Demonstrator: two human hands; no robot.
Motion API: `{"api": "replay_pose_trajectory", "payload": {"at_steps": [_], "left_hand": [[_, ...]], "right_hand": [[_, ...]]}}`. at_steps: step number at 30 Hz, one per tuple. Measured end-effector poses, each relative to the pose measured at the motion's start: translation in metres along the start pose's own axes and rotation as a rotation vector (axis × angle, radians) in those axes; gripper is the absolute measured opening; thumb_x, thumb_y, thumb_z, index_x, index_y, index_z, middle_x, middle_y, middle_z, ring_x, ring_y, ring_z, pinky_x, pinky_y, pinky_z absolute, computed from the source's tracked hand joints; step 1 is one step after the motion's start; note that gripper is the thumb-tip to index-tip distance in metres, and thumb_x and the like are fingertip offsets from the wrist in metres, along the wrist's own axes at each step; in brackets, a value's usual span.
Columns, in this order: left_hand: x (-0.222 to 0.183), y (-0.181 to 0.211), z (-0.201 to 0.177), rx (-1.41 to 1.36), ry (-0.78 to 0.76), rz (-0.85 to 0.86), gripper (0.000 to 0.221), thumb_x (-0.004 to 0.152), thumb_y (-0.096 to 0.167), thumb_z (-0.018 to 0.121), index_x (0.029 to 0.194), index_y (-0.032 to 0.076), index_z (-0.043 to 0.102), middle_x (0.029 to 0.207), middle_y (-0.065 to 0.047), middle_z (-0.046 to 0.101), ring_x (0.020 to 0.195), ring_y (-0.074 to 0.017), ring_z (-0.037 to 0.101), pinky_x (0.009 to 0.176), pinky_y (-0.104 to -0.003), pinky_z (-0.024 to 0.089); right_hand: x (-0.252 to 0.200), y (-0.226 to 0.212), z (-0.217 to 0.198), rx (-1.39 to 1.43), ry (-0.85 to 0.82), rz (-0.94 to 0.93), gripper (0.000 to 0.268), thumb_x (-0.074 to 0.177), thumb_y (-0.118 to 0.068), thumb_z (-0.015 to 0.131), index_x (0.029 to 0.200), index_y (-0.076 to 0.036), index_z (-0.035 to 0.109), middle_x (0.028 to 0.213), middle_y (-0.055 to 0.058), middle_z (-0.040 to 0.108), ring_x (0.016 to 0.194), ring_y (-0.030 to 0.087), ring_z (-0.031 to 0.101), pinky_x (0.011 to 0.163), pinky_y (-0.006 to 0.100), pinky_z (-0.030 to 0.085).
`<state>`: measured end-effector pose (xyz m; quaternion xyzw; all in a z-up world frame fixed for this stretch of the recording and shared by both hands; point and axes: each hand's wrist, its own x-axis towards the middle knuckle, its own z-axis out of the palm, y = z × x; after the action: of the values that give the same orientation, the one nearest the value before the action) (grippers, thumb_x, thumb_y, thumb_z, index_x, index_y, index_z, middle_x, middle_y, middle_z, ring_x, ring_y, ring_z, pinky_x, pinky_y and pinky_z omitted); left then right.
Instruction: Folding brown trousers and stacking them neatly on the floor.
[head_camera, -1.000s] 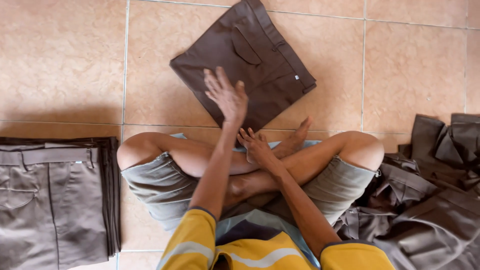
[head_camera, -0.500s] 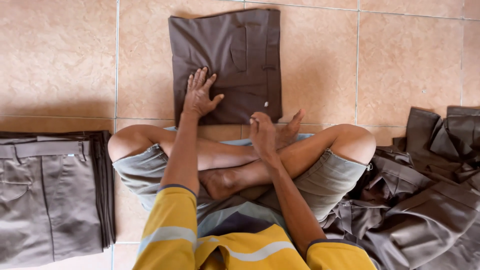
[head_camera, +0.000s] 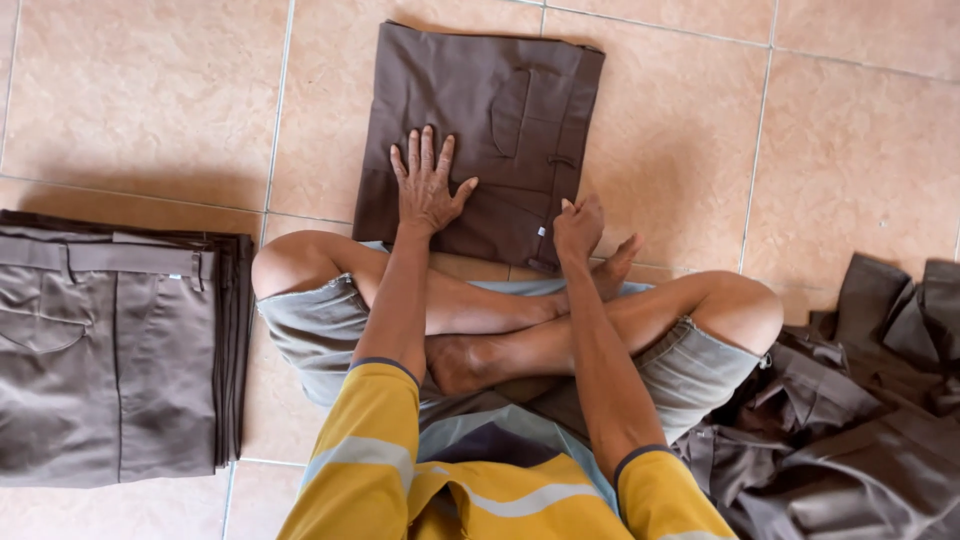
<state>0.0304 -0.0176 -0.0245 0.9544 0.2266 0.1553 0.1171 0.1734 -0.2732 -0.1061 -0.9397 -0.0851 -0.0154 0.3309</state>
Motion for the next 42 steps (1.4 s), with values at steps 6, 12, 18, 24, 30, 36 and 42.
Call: {"api": "replay_pose_trajectory", "payload": {"at_steps": [6,12,18,24,30,36,42], "left_hand": [[0.008,-0.005,0.007,-0.025,-0.013,-0.052,0.087,0.090,0.074,0.059,0.156,0.020,0.042,0.165,-0.021,0.031,0.154,-0.0408,0.023,0.120,-0.072,0.013],[0.035,-0.029,0.007,-0.003,0.099,-0.186,0.081,0.100,0.074,0.040,0.153,0.014,0.046,0.164,-0.022,0.031,0.156,-0.0370,0.021,0.118,-0.075,0.004],[0.036,-0.036,0.003,0.021,0.102,-0.157,0.076,0.099,0.072,0.044,0.154,0.019,0.046,0.162,-0.022,0.033,0.154,-0.0373,0.027,0.118,-0.075,0.010],[0.036,-0.039,-0.002,-0.035,-0.019,-0.145,0.083,0.095,0.069,0.058,0.159,0.020,0.041,0.168,-0.022,0.020,0.156,-0.0393,0.018,0.121,-0.073,0.009],[0.009,-0.089,0.028,-0.099,0.113,-0.470,0.077,0.094,0.025,0.075,0.160,0.024,0.034,0.155,-0.026,0.040,0.139,-0.0450,0.048,0.110,-0.062,0.044],[-0.016,-0.108,0.042,-0.139,-0.076,-0.790,0.054,0.091,0.032,0.076,0.131,0.010,0.047,0.117,-0.012,0.056,0.106,-0.0381,0.058,0.087,-0.055,0.048],[-0.015,-0.122,0.058,-0.169,-0.039,-0.802,0.046,0.092,0.032,0.076,0.120,0.011,0.047,0.110,-0.012,0.055,0.102,-0.0370,0.058,0.086,-0.055,0.046]], "right_hand": [[-0.041,-0.122,-0.055,-0.190,-0.053,-0.201,0.072,0.109,-0.036,0.054,0.160,0.002,0.022,0.155,0.035,0.031,0.135,0.061,0.042,0.106,0.067,0.041],[-0.049,-0.104,-0.032,-0.481,-0.262,-0.408,0.075,0.109,-0.056,0.033,0.165,-0.006,0.025,0.169,0.027,0.019,0.152,0.051,0.020,0.113,0.072,0.025],[-0.051,-0.091,-0.018,-0.546,-0.118,-0.443,0.076,0.110,-0.061,0.024,0.165,-0.009,0.027,0.167,0.025,0.023,0.152,0.049,0.025,0.109,0.071,0.032],[-0.039,-0.082,-0.021,-0.460,-0.313,-0.338,0.078,0.107,-0.059,0.034,0.166,-0.011,0.018,0.171,0.022,0.011,0.156,0.048,0.010,0.115,0.075,0.020],[-0.012,-0.026,0.001,-0.095,0.095,-0.061,0.076,0.107,-0.046,0.057,0.160,-0.001,0.027,0.149,0.032,0.041,0.136,0.049,0.049,0.112,0.057,0.043],[-0.023,-0.027,-0.005,0.010,0.040,-0.017,0.063,0.094,-0.043,0.075,0.142,-0.006,0.056,0.126,0.025,0.062,0.117,0.046,0.063,0.095,0.060,0.053],[-0.031,-0.055,-0.024,-0.071,0.042,-0.326,0.047,0.109,-0.050,0.040,0.138,-0.018,0.059,0.107,0.009,0.051,0.087,0.035,0.066,0.071,0.043,0.061]]}}
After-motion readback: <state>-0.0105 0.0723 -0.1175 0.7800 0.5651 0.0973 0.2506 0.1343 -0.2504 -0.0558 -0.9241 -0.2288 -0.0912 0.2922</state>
